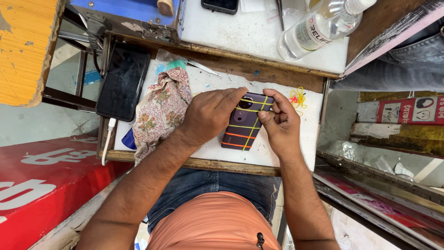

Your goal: The person wipes a purple smartphone with a cloth, then wraps multiple colored elastic bands around it in a crisscross pattern. The phone is held and rotated as each band is stretched and secured.

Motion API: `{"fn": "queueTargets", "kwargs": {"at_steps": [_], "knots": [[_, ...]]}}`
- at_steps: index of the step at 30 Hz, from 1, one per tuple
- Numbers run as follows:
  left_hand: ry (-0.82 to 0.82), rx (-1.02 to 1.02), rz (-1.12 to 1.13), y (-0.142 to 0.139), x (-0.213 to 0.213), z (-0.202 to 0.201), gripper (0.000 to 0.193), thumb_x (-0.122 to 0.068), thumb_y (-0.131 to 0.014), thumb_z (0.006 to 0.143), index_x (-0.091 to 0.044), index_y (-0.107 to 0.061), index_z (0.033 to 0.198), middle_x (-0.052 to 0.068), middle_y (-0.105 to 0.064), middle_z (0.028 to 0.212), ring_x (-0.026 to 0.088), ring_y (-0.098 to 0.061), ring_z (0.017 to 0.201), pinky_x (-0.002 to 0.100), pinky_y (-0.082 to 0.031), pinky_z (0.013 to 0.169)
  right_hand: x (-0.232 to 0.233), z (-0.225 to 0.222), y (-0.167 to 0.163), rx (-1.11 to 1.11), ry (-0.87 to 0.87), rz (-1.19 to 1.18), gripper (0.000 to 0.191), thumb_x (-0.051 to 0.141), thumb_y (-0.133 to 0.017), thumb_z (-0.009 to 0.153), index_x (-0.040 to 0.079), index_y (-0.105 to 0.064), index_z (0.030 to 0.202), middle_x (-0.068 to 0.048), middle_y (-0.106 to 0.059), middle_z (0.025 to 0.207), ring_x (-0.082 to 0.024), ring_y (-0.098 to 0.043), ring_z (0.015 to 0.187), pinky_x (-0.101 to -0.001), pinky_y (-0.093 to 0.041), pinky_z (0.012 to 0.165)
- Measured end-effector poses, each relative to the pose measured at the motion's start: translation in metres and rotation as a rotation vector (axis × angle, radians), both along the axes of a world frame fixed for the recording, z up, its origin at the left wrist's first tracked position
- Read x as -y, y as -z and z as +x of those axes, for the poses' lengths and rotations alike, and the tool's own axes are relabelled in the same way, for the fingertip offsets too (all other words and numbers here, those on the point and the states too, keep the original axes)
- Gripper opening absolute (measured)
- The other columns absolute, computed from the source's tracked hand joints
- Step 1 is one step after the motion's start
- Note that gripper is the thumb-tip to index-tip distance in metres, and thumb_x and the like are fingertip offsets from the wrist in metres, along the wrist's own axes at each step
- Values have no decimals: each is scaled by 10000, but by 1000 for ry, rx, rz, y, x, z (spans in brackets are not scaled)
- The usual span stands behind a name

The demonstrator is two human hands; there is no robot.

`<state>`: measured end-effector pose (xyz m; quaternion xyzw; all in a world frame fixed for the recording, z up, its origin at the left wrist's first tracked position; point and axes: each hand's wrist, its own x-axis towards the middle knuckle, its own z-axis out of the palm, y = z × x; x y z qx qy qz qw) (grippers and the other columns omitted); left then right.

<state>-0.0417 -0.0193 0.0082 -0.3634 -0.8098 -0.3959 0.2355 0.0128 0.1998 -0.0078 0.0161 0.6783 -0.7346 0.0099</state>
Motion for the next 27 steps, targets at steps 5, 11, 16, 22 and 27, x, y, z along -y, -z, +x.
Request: {"fn": "queueTargets", "kwargs": {"at_steps": [5,11,16,22,27], "knots": [[-59,10,-11,3,-3,3,351,6,-705,925,16,-629,1268,147,-743,1057,253,-753,943,362,-631,818,0,1,0,-8,2,20,467,-34,-652,1005,-18,-502,1447,-118,-690,1247,-99,-655,1057,-231,-551,918],[64,478,214,3,-4,6,307,-77,-650,1036,-48,-626,1340,169,-744,1145,290,-764,1028,348,-620,839,-3,0,-4,-49,-21,91,470,9,-649,1053,-23,-507,1500,-136,-688,1246,-120,-635,1110,-251,-529,955],[82,735,315,9,-3,1,262,-114,-607,1047,-73,-655,1301,123,-777,1121,198,-780,1004,304,-614,842,-14,-8,-19,-250,-94,504,328,1,-575,1067,20,-600,1394,-133,-712,1317,-204,-711,1192,-307,-580,1001],[128,876,397,15,-7,-3,264,-133,-583,1057,-61,-660,1299,82,-783,1085,135,-755,980,272,-607,838,-15,-20,-22,-607,-37,886,450,-205,-593,905,54,-675,1264,-158,-734,1226,-272,-742,1131,-323,-605,949],[131,875,388,16,-7,-1,260,-127,-580,1060,-59,-659,1298,84,-785,1083,137,-758,981,269,-610,838,-12,-20,-12,-647,30,882,507,-242,-539,837,41,-691,1229,-165,-744,1187,-269,-756,1084,-322,-614,915]]}}
